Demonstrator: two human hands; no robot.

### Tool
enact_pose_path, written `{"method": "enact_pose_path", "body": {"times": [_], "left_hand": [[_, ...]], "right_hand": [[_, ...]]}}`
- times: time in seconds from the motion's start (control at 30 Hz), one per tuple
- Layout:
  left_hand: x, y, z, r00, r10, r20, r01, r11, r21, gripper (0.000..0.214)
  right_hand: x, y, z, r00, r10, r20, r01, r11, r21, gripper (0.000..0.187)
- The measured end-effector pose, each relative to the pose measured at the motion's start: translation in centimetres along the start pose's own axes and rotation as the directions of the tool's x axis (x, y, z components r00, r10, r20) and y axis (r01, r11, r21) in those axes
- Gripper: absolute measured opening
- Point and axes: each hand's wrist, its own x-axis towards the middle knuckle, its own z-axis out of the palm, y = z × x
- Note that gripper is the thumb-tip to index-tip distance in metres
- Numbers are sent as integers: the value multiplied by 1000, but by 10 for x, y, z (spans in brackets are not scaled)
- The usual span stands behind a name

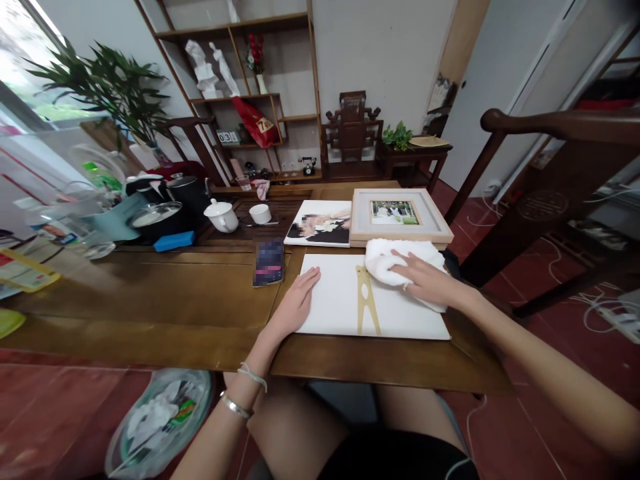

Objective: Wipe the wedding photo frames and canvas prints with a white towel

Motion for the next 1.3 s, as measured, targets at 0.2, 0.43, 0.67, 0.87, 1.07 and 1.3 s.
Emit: {"method": "enact_pose_path", "body": {"times": [0.2,0.43,0.67,0.87,1.07,1.3], "left_hand": [[0,-1,1,1000,-1,-2,2,1000,13,46],[-1,-2,4,1000,10,-17,-10,1000,18,48],[-1,0,0,1000,-2,1,2,1000,12,46],[0,1,0,1000,3,12,-3,1000,25,46],[-1,0,1,1000,10,6,-10,999,33,47],[-1,0,1,1000,11,0,-11,1000,-2,47]], "right_hand": [[-22,-24,10,996,-69,-50,63,991,-114,55],[-105,-75,-5,987,-125,104,116,989,89,54],[-45,-38,2,995,-101,16,99,992,78,51],[-2,-40,5,996,-68,-50,70,997,31,55],[-51,-104,-1,947,-302,107,292,951,98,49],[-16,-79,-4,973,-225,61,217,970,114,58]]}}
